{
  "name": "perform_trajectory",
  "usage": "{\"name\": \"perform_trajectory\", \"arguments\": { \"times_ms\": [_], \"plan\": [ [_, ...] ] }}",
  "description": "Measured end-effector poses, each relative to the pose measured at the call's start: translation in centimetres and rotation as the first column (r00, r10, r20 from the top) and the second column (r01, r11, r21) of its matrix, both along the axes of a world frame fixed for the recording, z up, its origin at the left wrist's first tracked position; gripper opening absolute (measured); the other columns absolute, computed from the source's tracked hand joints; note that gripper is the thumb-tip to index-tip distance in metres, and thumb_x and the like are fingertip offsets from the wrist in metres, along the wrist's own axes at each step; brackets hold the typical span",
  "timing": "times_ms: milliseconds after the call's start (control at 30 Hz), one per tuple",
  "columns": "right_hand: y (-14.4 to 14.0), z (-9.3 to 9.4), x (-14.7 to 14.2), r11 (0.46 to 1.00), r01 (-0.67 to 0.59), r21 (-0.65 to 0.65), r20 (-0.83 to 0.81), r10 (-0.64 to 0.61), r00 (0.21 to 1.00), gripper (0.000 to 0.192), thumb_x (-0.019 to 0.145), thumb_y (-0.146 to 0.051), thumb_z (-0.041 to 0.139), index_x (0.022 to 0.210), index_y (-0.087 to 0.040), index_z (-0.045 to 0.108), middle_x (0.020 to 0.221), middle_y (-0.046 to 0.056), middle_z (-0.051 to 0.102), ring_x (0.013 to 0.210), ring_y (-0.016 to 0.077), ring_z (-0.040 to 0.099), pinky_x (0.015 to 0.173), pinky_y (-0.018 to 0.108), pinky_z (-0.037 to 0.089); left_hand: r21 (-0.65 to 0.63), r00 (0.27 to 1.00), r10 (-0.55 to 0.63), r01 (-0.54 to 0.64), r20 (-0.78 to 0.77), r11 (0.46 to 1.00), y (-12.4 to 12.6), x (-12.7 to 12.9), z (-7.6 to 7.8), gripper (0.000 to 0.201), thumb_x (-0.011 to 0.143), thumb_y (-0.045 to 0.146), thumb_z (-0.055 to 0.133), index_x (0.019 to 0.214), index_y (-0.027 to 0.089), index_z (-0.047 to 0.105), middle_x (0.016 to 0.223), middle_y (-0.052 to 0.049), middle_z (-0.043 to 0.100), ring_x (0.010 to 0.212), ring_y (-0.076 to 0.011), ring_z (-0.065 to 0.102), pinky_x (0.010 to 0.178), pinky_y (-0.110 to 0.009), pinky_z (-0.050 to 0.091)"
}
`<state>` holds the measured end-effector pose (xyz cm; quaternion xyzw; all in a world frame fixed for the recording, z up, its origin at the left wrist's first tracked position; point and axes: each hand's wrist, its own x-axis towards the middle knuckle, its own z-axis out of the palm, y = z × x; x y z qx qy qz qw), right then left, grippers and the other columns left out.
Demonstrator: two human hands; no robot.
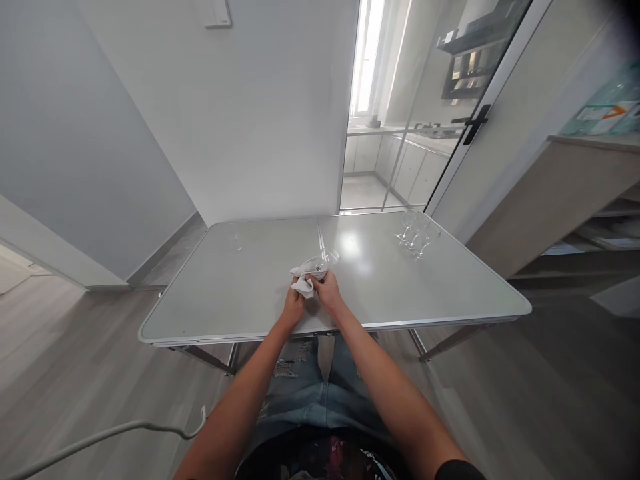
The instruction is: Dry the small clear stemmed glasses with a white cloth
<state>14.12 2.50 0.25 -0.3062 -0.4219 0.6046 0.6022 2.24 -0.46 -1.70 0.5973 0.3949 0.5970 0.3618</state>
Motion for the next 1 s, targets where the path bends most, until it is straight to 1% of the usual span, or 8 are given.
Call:
{"name": "perform_trajectory", "arguments": {
  "times_ms": [133,267,400,500,633,733,833,1000],
  "plan": [
    [0.2,-0.2,0.5,0.991,-0.080,0.105,0.090,0.071,0.993,0.050,0.063,-0.041,0.088,0.103,-0.017,0.070,0.097,0.007,0.076,0.089,0.0212,0.067,0.080,0.032,0.054,-0.083,0.992,-0.001,0.012,0.130,0.996,0.3,-0.1,0.2,0.048,0.088,0.057,0.061,0.114,0.018,0.068,0.114,-0.012,0.070,0.105,-0.0246,0.063,0.099,-0.037,0.048],
    [0.3,-0.6,0.7,0.981,-0.141,0.136,0.128,0.124,0.984,0.052,0.066,-0.039,0.087,0.110,-0.019,0.068,0.103,0.006,0.075,0.090,0.0193,0.067,0.083,0.032,0.053,-0.184,0.977,0.071,-0.034,0.201,0.982,0.3,0.0,0.4,0.056,0.087,0.067,0.056,0.099,0.015,0.071,0.096,-0.010,0.073,0.084,-0.0198,0.064,0.079,-0.031,0.051],
    [0.6,-1.0,0.9,0.996,-0.054,0.072,0.135,0.043,0.990,0.038,0.071,-0.045,0.082,0.096,-0.018,0.070,0.083,0.001,0.072,0.071,0.0150,0.061,0.067,0.025,0.049,-0.347,0.986,0.058,-0.001,0.154,0.938,0.0,0.0,0.3,0.062,0.087,0.074,0.051,0.078,0.015,0.066,0.062,-0.004,0.065,0.053,-0.0152,0.056,0.053,-0.027,0.044],
    [0.8,-1.1,1.4,1.000,0.013,0.027,0.057,-0.015,0.998,0.035,0.076,-0.051,0.077,0.081,-0.018,0.068,0.069,-0.002,0.066,0.059,0.0123,0.053,0.055,0.023,0.042,-0.334,0.996,0.071,-0.047,0.061,0.941,-0.1,-0.3,0.4,0.058,0.089,0.070,0.051,0.072,0.016,0.065,0.052,0.000,0.056,0.046,-0.0127,0.049,0.047,-0.024,0.037],
    [0.5,-0.9,1.6,0.994,-0.112,-0.013,-0.055,0.111,0.992,0.037,0.072,-0.050,0.080,0.080,-0.017,0.068,0.069,-0.001,0.065,0.059,0.0121,0.053,0.054,0.023,0.041,-0.220,0.967,0.203,-0.166,0.156,0.961,0.7,-1.1,0.9,0.043,0.088,0.060,0.063,0.097,0.018,0.070,0.065,0.002,0.060,0.056,-0.0109,0.053,0.052,-0.021,0.040],
    [0.3,-0.8,1.4,0.962,-0.268,-0.061,-0.068,0.263,0.962,0.039,0.064,-0.049,0.086,0.077,-0.016,0.068,0.068,0.001,0.066,0.059,0.0132,0.054,0.054,0.023,0.042,-0.212,0.937,0.110,-0.039,0.333,0.977,1.6,-1.5,1.2,0.054,0.084,0.061,0.068,0.116,0.018,0.068,0.096,-0.006,0.071,0.084,-0.0145,0.066,0.070,-0.024,0.051],
    [0.3,-0.8,1.3,0.939,-0.334,-0.080,-0.056,0.330,0.942,0.040,0.061,-0.048,0.088,0.075,-0.016,0.068,0.066,0.000,0.065,0.057,0.0120,0.052,0.053,0.023,0.040,-0.216,0.905,-0.021,0.124,0.426,0.969,1.9,-1.6,1.3,0.063,0.078,0.062,0.074,0.121,0.017,0.066,0.122,-0.014,0.069,0.103,-0.0204,0.068,0.084,-0.031,0.054],
    [0.3,-1.2,1.2,0.926,-0.364,-0.098,0.000,0.366,0.931,0.042,0.062,-0.050,0.087,0.076,-0.015,0.068,0.064,-0.002,0.064,0.053,0.0095,0.048,0.050,0.021,0.036,-0.217,0.912,-0.057,0.157,0.406,0.963,2.1,-1.7,1.1,0.068,0.069,0.058,0.084,0.120,0.016,0.067,0.120,-0.017,0.072,0.095,-0.0224,0.071,0.085,-0.036,0.055]
  ]
}}
